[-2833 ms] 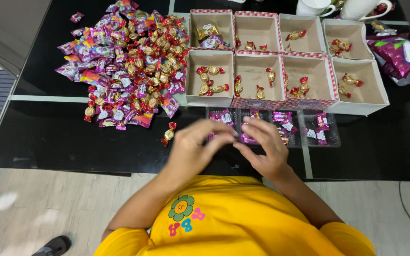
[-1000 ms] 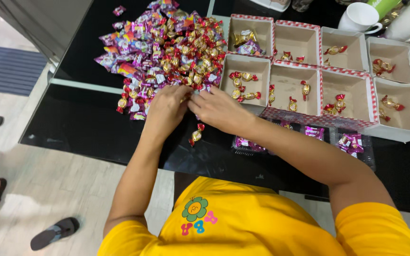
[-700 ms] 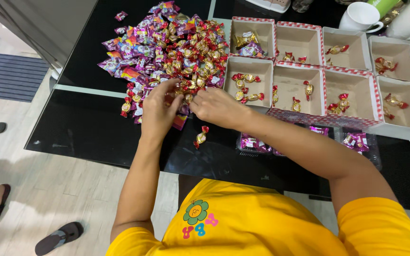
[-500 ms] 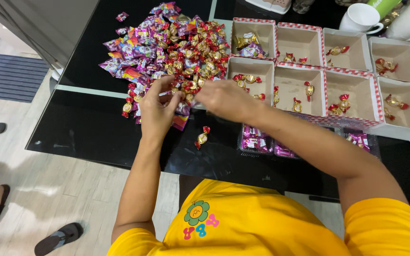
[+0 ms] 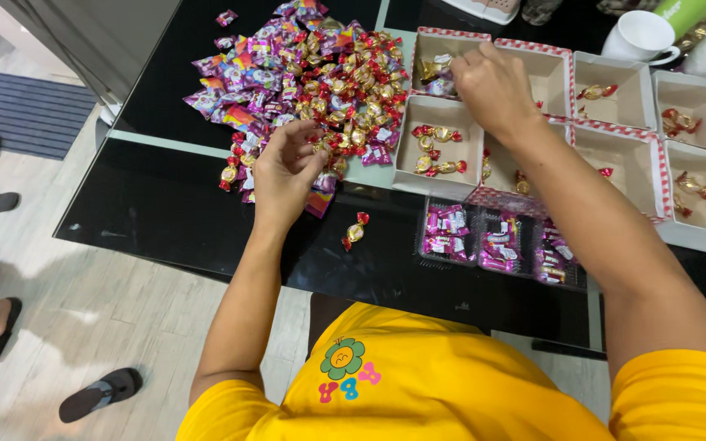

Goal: The person sorts candies into small containers and boxes by hand on a black table.

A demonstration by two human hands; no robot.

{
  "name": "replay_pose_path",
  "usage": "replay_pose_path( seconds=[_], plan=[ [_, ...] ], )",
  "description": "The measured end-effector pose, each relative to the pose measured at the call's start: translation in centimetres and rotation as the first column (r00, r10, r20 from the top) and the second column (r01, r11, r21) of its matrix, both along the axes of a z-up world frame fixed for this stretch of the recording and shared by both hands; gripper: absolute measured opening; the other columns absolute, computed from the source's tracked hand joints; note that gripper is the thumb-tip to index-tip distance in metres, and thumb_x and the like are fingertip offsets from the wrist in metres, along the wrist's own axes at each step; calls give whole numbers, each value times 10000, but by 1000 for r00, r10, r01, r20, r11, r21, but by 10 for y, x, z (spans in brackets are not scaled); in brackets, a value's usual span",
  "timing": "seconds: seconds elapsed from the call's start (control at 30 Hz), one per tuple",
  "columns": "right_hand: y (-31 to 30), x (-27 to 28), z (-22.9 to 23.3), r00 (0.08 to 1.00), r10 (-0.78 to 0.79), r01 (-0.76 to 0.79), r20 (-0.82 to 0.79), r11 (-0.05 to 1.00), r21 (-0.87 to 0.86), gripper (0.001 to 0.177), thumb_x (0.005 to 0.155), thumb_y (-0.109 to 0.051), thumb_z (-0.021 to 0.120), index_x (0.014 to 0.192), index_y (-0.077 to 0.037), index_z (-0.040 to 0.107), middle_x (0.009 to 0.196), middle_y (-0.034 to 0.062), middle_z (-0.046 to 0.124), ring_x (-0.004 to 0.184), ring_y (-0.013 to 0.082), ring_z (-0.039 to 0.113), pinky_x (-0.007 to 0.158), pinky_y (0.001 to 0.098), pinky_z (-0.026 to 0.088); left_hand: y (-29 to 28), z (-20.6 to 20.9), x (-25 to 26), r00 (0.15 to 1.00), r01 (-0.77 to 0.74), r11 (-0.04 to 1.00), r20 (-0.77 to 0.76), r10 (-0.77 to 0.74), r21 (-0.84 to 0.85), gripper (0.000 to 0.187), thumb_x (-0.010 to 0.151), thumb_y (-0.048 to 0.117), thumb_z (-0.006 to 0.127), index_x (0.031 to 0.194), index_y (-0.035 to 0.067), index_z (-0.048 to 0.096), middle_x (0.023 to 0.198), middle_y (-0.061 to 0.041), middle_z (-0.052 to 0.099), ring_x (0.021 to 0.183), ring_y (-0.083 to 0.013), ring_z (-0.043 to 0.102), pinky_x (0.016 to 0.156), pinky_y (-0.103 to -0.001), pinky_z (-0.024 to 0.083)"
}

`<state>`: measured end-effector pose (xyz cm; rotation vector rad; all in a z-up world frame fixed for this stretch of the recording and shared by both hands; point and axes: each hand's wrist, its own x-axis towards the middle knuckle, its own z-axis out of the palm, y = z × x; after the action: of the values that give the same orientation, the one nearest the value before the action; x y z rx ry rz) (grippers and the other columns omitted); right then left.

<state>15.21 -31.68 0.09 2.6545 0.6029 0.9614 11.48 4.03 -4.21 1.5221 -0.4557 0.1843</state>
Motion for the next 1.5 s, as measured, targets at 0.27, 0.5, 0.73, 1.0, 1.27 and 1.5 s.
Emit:
replay_pose_path(
  seconds=[0.27,0.5,0.73,1.0,1.27,1.5],
  plan=[
    [7,-42,38,996,89,-76,-32,958,276,139,999,-185,776,1014,-51,742,1064,103,742,1043,300,682,865,443,572,-42,22,1,976,210,976,38,-213,66,390,932,-32,753,1293,25,618,1201,-76,722,1079,-138,731,928,-278,623],
    [-1,-117,94,978,153,-26,-143,767,641,102,1034,-83,730,1109,-36,781,1093,100,776,860,173,753,746,300,594,-99,52,-13,893,351,871,156,-422,344,328,959,31,706,1275,37,619,1208,-104,712,1076,-199,769,912,-305,646],
    [12,-146,89,931,149,132,-332,712,690,169,1004,-170,748,1143,-86,793,1018,74,780,728,158,717,659,305,566,-65,72,-31,813,80,899,494,-309,430,381,951,-4,697,1318,9,593,1363,-195,627,1282,-350,616,1071,-416,516],
    [114,-158,16,730,519,-353,-444,843,405,275,901,-169,690,1140,-34,699,1164,133,690,1103,331,637,941,433,536,18,57,-72,977,-5,901,196,-89,434,317,928,-1,715,1236,46,654,1238,-130,698,1102,-282,720,898,-333,599],
    [174,-160,-28,736,463,-372,-494,886,275,288,847,-104,591,1124,-65,662,1166,190,631,1088,370,607,841,415,564,22,20,-83,943,-173,869,332,10,463,326,858,-24,763,1168,28,674,1144,-135,709,1021,-301,696,928,-380,545],
    [143,-160,7,706,402,-176,-583,897,405,182,824,-103,620,1003,-74,637,1026,125,634,988,358,638,793,487,543,6,34,-60,873,-211,850,484,-58,483,289,884,0,755,1155,26,660,1179,-152,697,1085,-354,662,947,-434,516]
  ],
)
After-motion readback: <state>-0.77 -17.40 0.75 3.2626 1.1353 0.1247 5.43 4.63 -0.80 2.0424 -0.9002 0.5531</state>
